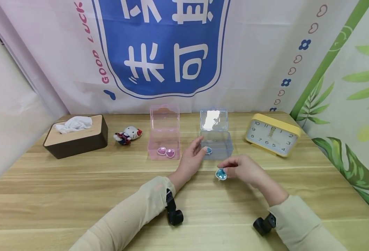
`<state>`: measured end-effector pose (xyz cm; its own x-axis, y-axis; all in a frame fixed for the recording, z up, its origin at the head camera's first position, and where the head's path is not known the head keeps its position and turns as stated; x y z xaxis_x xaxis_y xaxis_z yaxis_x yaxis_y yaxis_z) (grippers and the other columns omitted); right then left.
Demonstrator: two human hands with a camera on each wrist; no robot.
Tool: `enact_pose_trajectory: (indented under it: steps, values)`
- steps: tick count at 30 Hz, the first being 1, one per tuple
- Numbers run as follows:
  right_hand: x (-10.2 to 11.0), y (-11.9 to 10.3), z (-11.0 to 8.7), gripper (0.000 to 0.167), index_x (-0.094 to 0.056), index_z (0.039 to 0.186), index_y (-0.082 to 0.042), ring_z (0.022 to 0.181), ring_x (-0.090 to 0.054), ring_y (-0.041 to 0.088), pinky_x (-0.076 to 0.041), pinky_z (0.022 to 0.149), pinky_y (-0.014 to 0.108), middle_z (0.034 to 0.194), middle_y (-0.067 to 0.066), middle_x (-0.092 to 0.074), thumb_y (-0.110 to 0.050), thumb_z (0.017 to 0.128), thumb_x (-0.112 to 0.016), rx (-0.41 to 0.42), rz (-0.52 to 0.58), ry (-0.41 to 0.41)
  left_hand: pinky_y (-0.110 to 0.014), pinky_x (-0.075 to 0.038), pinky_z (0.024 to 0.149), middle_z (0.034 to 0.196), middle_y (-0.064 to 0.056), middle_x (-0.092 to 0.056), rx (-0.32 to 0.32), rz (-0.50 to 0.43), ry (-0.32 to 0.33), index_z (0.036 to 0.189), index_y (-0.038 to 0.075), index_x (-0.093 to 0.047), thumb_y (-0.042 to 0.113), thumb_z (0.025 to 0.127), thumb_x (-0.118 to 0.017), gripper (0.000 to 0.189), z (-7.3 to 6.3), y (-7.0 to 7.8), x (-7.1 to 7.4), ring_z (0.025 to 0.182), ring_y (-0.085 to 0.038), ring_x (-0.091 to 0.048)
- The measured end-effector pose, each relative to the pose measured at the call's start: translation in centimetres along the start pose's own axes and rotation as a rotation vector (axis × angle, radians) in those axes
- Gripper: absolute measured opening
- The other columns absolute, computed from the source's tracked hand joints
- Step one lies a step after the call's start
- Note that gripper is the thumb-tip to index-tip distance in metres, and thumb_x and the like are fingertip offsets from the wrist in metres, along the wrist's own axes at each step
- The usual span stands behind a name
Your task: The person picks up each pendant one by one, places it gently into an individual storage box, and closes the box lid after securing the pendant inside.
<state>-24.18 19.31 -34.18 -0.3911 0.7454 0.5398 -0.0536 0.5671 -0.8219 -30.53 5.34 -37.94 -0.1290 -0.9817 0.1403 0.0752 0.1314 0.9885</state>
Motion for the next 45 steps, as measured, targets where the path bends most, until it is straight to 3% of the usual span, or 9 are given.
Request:
enact_pose_trajectory:
  steps: [15,28,39,45]
  values:
    - [2.0,-1.3,1.1,0.026,-0.059,0.113,0.007,0.085,-0.061,0.013,-0.055,0.079,0.033,0.098,0.012,-0.065,-0.006,0.090,-0.055,0.026,0.052,0.113,-0.028,-0.038,0.104,0.144,-0.011,-0.038,0.000,-0.015,-0.008,0.138,0.024,-0.044,0.020,0.091,-0.057,0.049,-0.1,0.0,-0.1,0.130,-0.020,-0.040]
    - [3.5,-1.3,2.2,0.026,-0.056,0.112,0.008,0.081,-0.060,0.009,-0.055,0.077,0.029,0.093,0.006,-0.064,-0.007,0.091,-0.055,0.038,0.097,0.221,-0.027,-0.039,0.103,0.143,-0.012,-0.040,-0.011,-0.001,0.002,0.137,0.025,-0.045,0.021,0.090,-0.058,0.048,0.0,0.0,0.0,0.129,-0.021,-0.042]
    - [4.5,-1.0,3.2,0.027,-0.055,0.115,0.007,0.085,-0.058,0.004,-0.054,0.083,0.026,0.103,0.012,-0.058,-0.010,0.093,-0.053,0.021,0.120,0.330,-0.027,-0.039,0.103,0.143,-0.011,-0.040,-0.016,0.001,0.002,0.136,0.025,-0.046,0.021,0.091,-0.057,0.047,-0.1,0.1,0.0,0.129,-0.021,-0.042]
    - [4.8,-1.1,4.0,0.026,-0.057,0.116,0.005,0.090,-0.059,0.011,-0.054,0.084,0.028,0.110,0.018,-0.058,-0.009,0.094,-0.052,0.012,0.063,0.354,-0.028,-0.039,0.103,0.143,-0.010,-0.040,-0.010,0.004,0.002,0.136,0.027,-0.045,0.024,0.091,-0.058,0.047,-0.1,0.0,0.1,0.129,-0.021,-0.042]
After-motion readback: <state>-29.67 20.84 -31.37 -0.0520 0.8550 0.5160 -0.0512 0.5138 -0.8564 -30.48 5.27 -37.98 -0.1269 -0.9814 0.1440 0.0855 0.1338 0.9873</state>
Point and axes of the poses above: each hand's wrist, its own z-axis towards the middle knuckle, its own x-axis out of the back of the hand, y = z × x, the point moved 9 cm from there along z, towards the middle knuckle
